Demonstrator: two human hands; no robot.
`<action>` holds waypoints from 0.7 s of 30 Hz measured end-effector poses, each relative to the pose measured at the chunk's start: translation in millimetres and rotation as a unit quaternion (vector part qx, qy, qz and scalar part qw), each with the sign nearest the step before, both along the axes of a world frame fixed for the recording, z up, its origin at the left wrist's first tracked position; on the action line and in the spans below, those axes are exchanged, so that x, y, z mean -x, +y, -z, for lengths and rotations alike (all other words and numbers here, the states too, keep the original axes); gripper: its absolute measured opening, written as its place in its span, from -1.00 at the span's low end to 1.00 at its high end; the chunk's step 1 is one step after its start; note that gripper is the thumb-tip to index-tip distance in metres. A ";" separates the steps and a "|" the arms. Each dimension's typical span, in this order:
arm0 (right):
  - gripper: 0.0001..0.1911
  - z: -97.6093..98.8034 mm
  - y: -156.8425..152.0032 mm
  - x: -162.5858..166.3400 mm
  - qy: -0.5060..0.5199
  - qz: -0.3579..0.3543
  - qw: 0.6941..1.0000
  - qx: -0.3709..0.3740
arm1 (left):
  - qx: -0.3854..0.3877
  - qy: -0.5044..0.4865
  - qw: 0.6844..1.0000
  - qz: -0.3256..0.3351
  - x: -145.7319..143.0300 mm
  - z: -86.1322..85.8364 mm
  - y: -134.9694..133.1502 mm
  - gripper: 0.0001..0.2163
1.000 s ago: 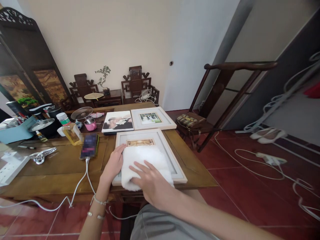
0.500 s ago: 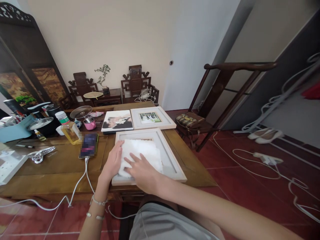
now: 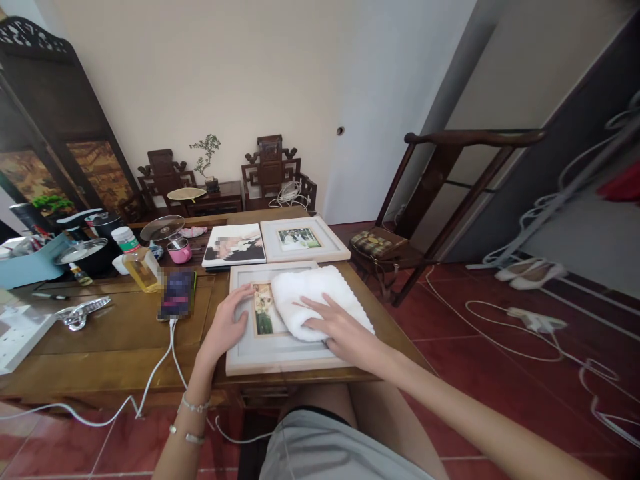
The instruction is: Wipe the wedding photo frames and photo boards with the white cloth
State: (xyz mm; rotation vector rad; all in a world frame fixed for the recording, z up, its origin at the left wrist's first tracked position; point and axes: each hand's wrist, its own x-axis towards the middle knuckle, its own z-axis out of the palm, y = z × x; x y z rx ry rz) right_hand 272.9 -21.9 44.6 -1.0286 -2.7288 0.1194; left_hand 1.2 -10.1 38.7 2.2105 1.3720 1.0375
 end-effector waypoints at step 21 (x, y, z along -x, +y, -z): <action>-0.54 -15.6 78.5 56.8 -0.109 -0.011 0.982 -0.155 | 0.003 0.055 0.998 -0.025 -1.2 16.5 7.2 -0.44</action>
